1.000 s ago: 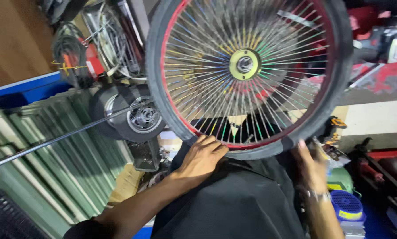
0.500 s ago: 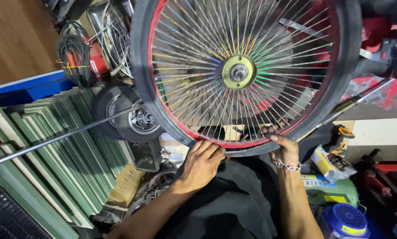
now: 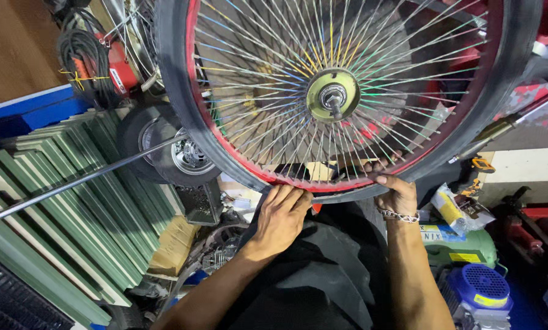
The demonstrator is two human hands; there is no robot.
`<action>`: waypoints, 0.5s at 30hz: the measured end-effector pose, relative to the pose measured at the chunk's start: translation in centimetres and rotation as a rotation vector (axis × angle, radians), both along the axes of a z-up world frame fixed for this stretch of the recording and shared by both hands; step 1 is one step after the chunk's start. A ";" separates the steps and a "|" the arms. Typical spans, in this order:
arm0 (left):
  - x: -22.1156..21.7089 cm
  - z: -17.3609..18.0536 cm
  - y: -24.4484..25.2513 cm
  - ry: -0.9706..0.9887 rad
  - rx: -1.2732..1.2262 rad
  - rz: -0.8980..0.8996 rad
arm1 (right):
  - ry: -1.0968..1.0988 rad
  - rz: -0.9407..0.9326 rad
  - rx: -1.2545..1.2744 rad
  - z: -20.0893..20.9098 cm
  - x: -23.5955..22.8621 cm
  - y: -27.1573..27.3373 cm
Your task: The person uses two metal levers to pry the tire off the rim of a bicycle wheel on a workbench. They then pull the inner tube out from under the tire by hand and eventually separate the tire completely from the rim.
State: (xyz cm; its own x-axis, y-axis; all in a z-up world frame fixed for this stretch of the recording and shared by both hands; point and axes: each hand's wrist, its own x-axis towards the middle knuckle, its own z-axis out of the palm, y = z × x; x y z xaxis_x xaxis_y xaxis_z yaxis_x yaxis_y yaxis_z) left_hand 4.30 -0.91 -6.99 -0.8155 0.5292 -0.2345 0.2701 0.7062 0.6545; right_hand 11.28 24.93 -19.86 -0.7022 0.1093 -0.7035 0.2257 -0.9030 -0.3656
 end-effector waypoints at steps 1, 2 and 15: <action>0.1 -0.1 0.0 0.010 0.003 0.004 | 0.009 0.003 -0.010 0.3 -0.3 0.0; 0.3 -0.3 0.0 0.022 0.009 0.003 | -0.078 0.036 0.034 0.8 -0.5 0.0; -0.9 1.4 0.3 0.014 0.047 0.024 | -0.593 0.365 -0.074 8.0 -0.1 -6.3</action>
